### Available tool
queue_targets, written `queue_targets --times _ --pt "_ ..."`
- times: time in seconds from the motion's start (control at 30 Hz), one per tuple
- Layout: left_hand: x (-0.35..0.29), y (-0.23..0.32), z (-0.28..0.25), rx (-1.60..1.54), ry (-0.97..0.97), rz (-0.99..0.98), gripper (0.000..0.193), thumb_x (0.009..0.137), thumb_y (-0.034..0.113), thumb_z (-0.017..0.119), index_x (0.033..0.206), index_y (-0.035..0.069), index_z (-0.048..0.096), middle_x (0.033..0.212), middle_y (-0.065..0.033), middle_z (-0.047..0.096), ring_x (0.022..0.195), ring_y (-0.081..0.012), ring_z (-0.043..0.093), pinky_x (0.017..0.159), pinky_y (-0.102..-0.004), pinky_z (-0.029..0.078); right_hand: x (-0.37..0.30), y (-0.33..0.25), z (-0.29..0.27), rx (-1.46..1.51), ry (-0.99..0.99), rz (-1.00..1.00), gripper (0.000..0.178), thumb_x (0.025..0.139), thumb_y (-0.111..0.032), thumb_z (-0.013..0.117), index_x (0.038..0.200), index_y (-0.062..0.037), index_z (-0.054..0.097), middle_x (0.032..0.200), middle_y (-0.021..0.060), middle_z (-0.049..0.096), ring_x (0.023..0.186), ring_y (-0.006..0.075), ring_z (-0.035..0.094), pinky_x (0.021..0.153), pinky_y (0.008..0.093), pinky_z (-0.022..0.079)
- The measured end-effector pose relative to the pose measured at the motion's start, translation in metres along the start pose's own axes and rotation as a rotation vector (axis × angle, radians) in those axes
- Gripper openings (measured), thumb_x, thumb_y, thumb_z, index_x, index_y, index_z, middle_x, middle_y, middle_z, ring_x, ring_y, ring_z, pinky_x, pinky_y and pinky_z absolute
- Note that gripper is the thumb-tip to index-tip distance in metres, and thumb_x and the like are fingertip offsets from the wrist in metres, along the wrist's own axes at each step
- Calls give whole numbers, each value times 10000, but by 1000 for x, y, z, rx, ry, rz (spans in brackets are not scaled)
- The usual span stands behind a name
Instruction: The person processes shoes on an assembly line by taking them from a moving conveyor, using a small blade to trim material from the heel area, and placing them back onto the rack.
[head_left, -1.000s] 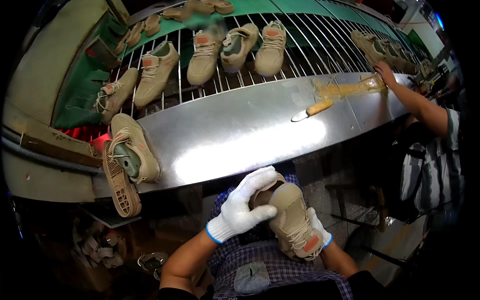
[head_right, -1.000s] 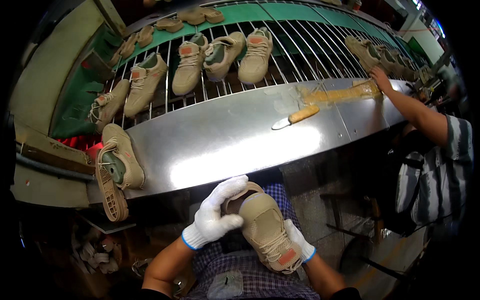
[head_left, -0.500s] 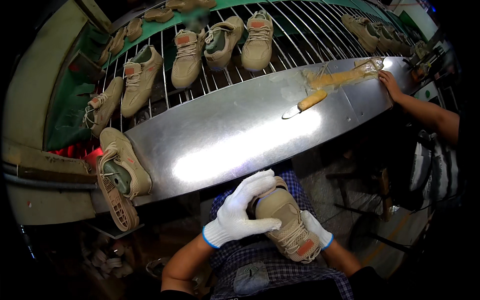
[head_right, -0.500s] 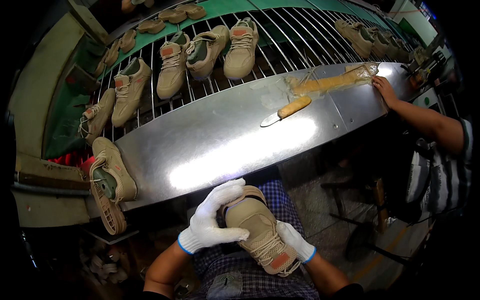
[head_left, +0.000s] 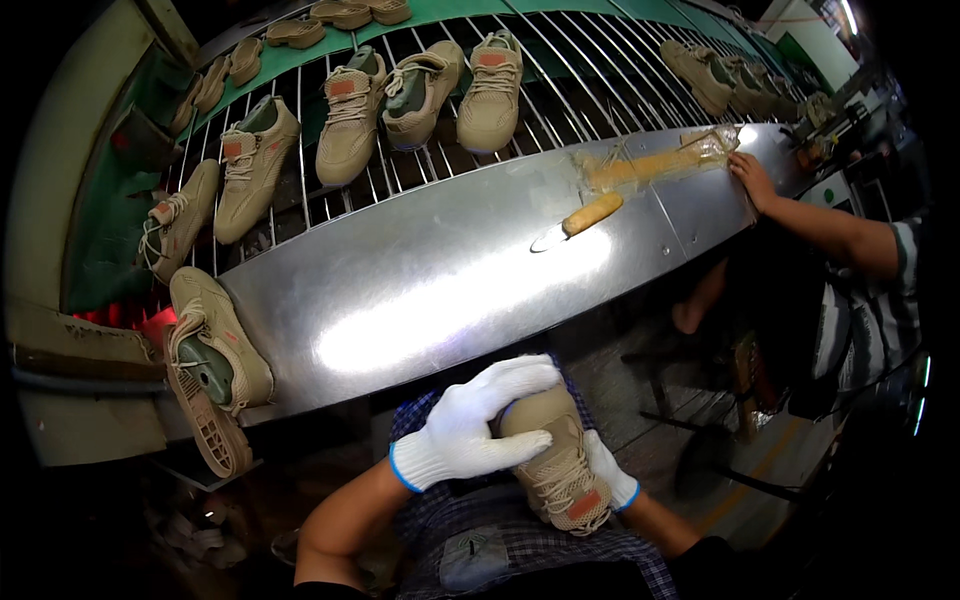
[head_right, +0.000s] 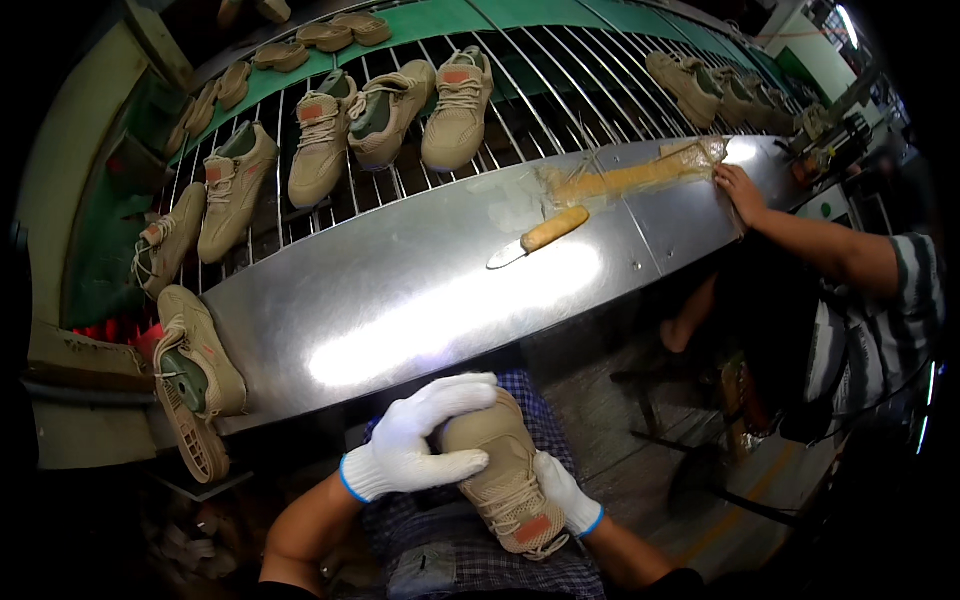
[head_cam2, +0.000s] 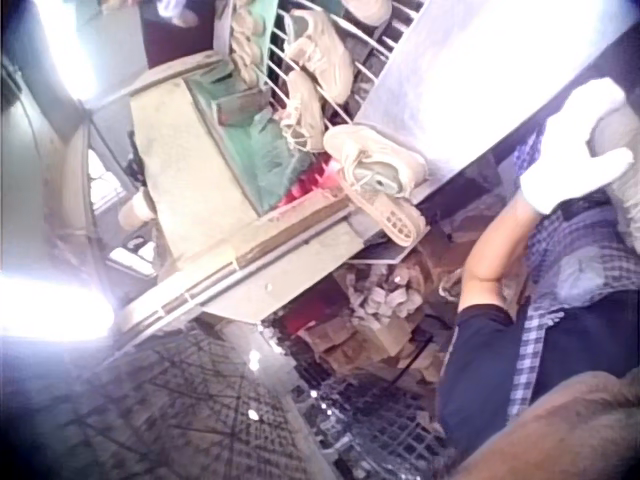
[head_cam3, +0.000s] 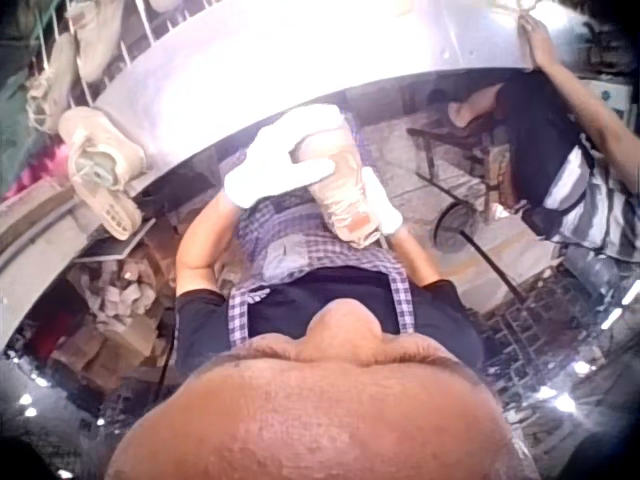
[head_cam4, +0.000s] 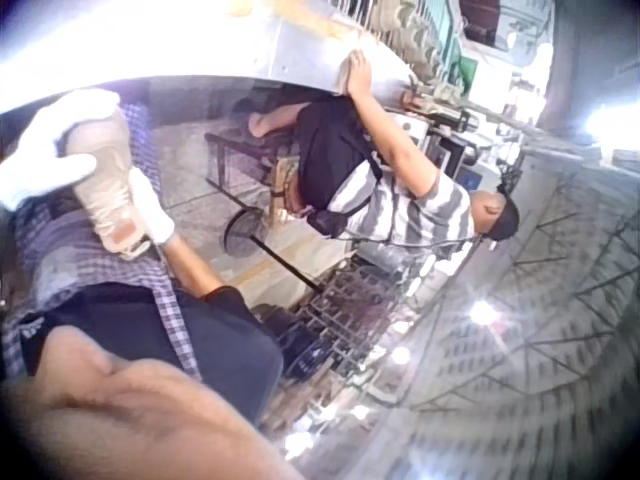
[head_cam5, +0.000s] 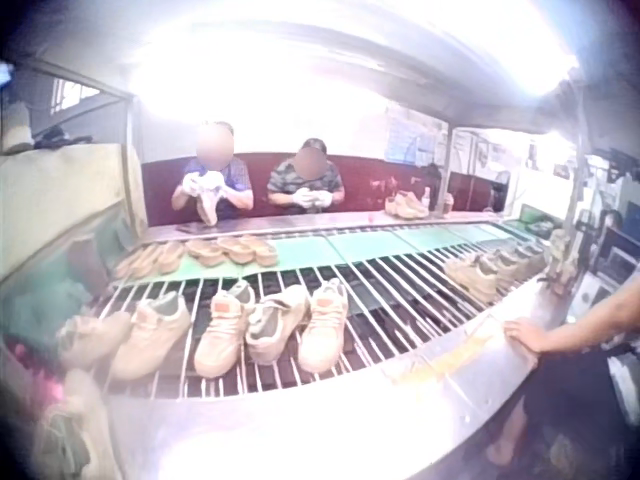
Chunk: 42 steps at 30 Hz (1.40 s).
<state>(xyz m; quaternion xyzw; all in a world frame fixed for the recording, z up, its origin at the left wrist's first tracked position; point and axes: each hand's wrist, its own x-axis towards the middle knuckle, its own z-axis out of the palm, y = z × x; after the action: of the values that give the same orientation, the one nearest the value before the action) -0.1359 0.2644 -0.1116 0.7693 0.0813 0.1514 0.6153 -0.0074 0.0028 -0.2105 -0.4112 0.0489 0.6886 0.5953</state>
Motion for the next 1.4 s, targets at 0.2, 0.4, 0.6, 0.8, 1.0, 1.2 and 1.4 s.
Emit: queue_targets --times 0.2,0.4,0.6,0.8,1.0,1.2,1.4 --pt "25 -21 8 -331 -251 -77 835 919 285 845 1597 20 438 1647 -220 437 1515 -338 442 1245 -416 382 -12 6 -36 287 -47 107 1104 951 -894 326 1610 -9 365 1414 299 602 1269 476 635 1066 593 547" --pt "9 -44 17 -197 -279 -106 905 907 116 762 1674 41 286 1659 -206 428 1530 -310 430 1252 -408 371 -6 5 -47 359 -291 -23 1134 929 -920 312 1612 -18 365 1450 298 572 1307 485 603 1076 599 537" --pt "9 -34 31 -261 -224 -164 828 822 -26 615 1623 52 420 1576 -207 537 1444 -293 551 1175 -371 473 -5 9 -46 398 -371 -74 1163 906 -946 298 1614 -26 365 1486 296 542 1345 494 571 1087 606 526" --pt "2 -39 45 -178 -85 -92 811 791 -53 558 1590 58 483 1509 -203 607 1350 -308 638 1138 -368 512 -6 0 -29 379 -444 -101 1058 971 -870 321 1594 -18 390 1481 288 548 1357 455 568 1084 595 526" --pt "2 -31 52 -149 -95 -78 839 786 -30 570 1610 75 453 1503 -213 609 1280 -323 684 1057 -364 574 -13 -6 -30 385 -433 -122 998 984 -821 350 1575 -20 417 1467 288 562 1350 447 577 1093 582 518" --pt "1 -34 64 -156 -37 -61 865 809 7 596 1646 109 401 1402 -209 675 981 -238 769 872 -327 630 -22 -9 -24 367 -424 -140 939 996 -772 380 1556 -21 444 1454 287 577 1343 439 586 1102 568 510" --pt "-1 -16 77 -173 -49 -162 870 829 37 607 1662 130 374 1356 -220 696 849 -197 771 817 -301 631 -34 -9 -17 339 -405 -162 879 1009 -722 409 1536 -22 471 1440 287 591 1337 431 595 1110 554 502"
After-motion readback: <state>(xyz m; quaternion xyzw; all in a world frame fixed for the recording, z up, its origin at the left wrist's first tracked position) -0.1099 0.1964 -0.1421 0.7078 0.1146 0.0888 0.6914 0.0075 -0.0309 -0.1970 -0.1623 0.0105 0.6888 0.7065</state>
